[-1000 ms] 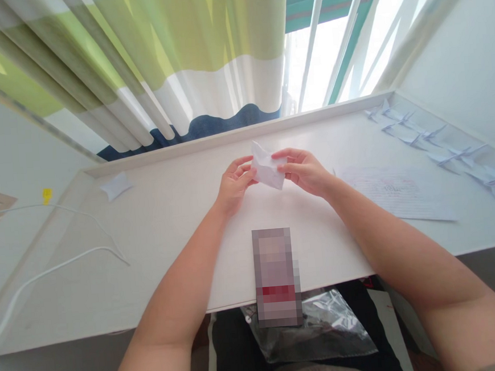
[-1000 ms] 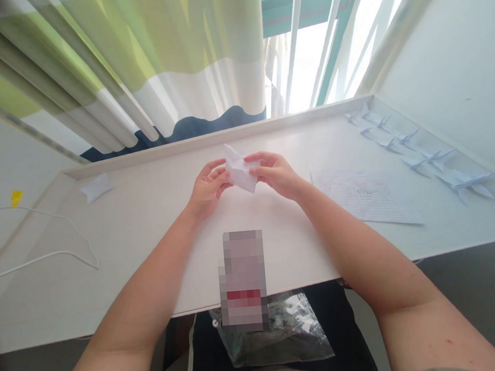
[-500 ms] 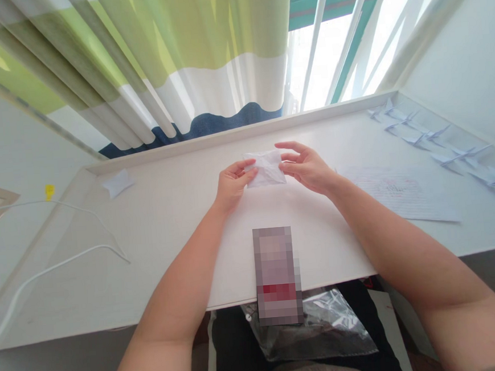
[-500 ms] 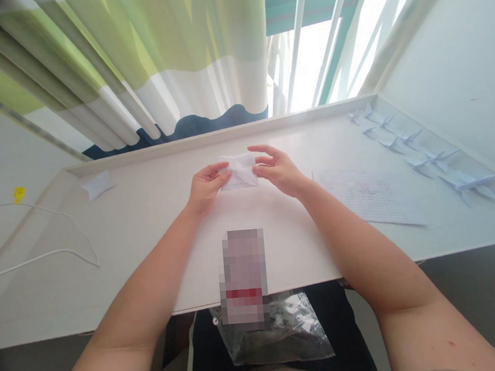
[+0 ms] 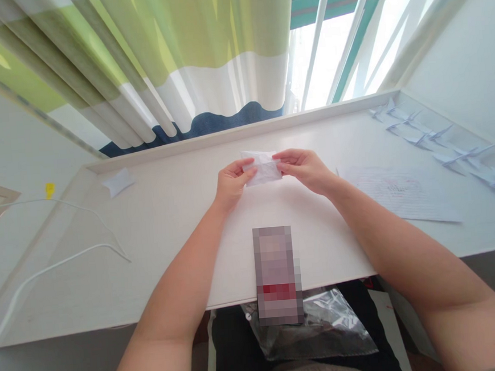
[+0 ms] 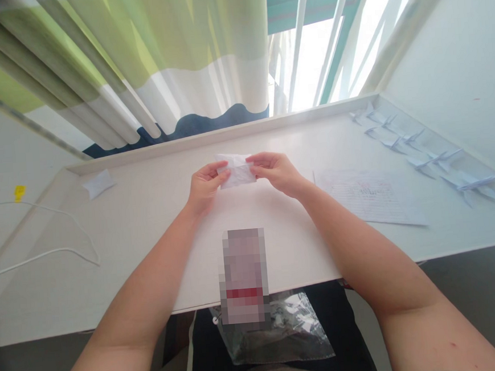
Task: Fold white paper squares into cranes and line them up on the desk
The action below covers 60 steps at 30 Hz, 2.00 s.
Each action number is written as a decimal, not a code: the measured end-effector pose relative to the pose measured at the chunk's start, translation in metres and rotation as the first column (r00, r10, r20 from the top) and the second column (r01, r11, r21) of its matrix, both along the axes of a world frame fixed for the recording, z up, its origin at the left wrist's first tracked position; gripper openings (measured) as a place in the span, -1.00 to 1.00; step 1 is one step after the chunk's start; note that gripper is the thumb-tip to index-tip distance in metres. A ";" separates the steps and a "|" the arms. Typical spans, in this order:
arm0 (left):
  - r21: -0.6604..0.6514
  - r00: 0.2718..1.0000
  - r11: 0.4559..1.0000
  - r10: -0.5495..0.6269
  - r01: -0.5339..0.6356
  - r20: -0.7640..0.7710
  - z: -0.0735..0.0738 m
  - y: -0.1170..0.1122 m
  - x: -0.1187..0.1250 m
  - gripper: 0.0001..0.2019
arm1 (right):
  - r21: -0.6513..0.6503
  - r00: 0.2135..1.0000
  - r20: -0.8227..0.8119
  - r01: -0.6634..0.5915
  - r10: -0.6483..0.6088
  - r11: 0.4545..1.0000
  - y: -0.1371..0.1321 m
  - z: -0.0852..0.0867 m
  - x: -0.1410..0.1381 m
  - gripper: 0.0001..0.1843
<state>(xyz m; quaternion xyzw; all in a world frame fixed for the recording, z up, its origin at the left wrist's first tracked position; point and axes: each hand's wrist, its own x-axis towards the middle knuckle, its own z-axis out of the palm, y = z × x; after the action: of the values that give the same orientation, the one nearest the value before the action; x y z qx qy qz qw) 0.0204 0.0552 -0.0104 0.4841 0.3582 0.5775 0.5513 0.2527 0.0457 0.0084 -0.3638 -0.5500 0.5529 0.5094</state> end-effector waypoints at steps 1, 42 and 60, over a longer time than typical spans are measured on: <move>-0.003 1.000 1.000 -0.013 0.013 0.005 0.000 0.000 0.000 -0.45 | 0.015 1.000 0.007 0.014 -0.014 1.000 0.000 0.000 0.000 -0.49; -0.091 0.982 0.981 -0.159 0.168 0.107 0.006 -0.012 0.016 -0.62 | -0.059 0.982 -0.185 -0.047 0.036 0.997 -0.009 0.000 -0.018 -0.48; 0.011 0.985 0.994 0.111 -0.111 -0.134 -0.006 -0.009 0.019 -0.71 | 0.184 0.945 0.155 0.259 -0.288 0.948 -0.005 -0.013 -0.022 -0.55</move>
<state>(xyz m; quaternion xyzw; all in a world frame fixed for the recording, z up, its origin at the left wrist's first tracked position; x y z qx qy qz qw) 0.0398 0.0461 -0.0162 0.5022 0.4201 0.5739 0.4919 0.2311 0.0404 -0.0045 -0.4429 -0.5805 0.3952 0.5574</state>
